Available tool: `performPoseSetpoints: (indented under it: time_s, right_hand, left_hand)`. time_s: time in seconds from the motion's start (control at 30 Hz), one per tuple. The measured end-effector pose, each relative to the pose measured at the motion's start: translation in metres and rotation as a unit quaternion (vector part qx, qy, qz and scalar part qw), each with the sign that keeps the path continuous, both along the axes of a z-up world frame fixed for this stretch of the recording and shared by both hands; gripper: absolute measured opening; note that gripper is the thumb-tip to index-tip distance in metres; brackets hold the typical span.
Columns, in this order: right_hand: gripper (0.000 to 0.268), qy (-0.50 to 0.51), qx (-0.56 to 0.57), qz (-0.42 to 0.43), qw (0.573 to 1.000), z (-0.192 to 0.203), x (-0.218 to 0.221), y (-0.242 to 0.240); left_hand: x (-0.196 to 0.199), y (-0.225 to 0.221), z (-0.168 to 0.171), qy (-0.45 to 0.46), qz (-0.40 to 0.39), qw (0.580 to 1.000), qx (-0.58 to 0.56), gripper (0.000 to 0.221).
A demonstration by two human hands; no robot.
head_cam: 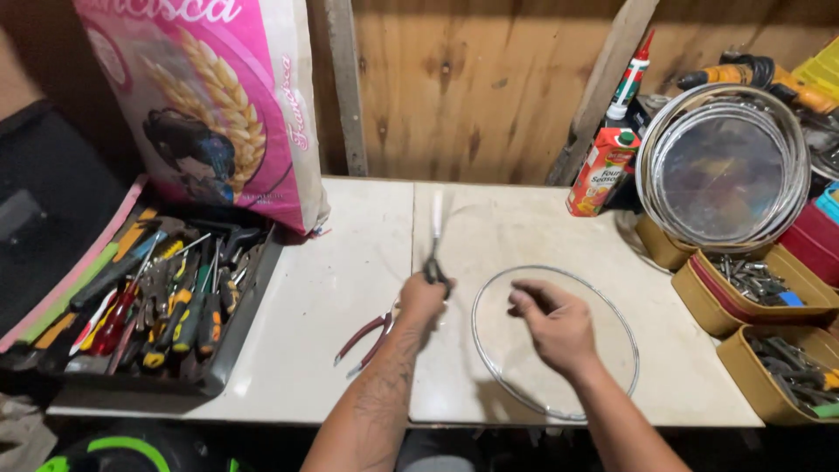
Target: Trimming excess plastic from a drum head and inspecting hoops on a workbench
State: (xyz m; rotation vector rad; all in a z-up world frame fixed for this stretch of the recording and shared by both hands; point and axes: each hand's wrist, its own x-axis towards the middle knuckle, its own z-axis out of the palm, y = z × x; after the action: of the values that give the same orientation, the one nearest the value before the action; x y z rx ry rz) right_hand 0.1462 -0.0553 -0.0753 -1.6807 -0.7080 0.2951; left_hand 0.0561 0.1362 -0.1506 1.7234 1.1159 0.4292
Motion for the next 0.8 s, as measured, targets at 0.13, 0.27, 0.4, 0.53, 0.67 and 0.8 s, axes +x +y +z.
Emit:
performPoseSetpoints:
  time_s: [0.13,0.27,0.4,0.53,0.67,0.8]
  right_hand:
    - [0.036,-0.030,-0.143,0.080,0.986,0.010,-0.014,0.010]
    - [0.055,-0.098,-0.264,0.147,0.948,-0.015,-0.004,0.003]
    - [0.046,-0.160,-0.237,0.099,0.953,-0.069,0.023,-0.057]
    - [0.049,-0.075,-0.254,-0.095,0.960,-0.127,0.039,-0.153]
    - [0.035,-0.190,-0.222,-0.268,0.918,-0.199,0.049,-0.242]
    - [0.038,-0.152,-0.297,-0.313,0.889,-0.217,0.048,-0.280]
  left_hand:
    - [0.036,0.089,-0.119,-0.130,0.134,0.971,-0.148,0.032]
    - [-0.027,0.068,-0.019,-0.130,0.239,0.922,-0.274,0.039]
    - [-0.086,0.071,-0.029,-0.208,0.275,0.903,-0.256,0.025]
    - [-0.143,0.020,-0.008,-0.318,0.225,0.894,-0.219,0.020]
    - [-0.168,-0.055,0.019,-0.097,0.229,0.957,-0.151,0.020]
    - [-0.164,-0.108,-0.015,-0.120,0.205,0.953,-0.188,0.033]
